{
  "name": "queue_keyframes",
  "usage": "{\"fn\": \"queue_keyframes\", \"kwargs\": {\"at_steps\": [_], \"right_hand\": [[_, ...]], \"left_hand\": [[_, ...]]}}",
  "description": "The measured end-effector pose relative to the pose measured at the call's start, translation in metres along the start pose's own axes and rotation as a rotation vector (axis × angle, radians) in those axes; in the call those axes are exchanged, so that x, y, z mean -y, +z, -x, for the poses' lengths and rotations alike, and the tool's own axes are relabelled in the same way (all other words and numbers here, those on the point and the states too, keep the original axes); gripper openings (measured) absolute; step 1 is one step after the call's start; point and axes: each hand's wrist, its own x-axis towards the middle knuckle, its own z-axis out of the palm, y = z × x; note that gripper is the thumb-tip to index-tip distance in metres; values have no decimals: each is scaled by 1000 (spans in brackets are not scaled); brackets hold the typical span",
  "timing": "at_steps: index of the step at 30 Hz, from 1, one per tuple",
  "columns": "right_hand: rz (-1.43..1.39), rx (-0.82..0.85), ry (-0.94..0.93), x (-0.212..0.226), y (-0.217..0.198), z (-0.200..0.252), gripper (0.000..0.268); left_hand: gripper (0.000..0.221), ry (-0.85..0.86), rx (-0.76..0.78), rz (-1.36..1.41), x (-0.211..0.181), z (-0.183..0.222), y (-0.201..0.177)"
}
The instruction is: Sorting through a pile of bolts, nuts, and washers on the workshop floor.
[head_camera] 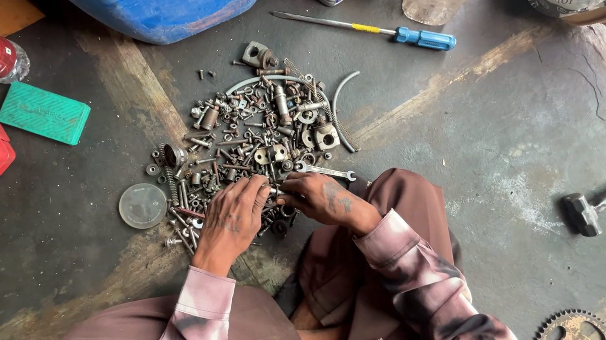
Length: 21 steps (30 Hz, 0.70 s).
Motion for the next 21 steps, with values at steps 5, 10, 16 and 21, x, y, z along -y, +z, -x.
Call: {"fn": "queue_keyframes", "kwargs": {"at_steps": [5,10,16,21], "right_hand": [[31,72,9,1,1,1,31],[-15,92,-60,2,-4,4,31],[38,100,-19,2,-3,7,32],[182,86,6,-3,2,7,29]], "left_hand": [[39,-33,94,-60,5,-1,0],[44,-65,164,-86,3,-1,-2],[50,-116,140,51,14,2,14],[50,-74,73,159,16,0,17]]}}
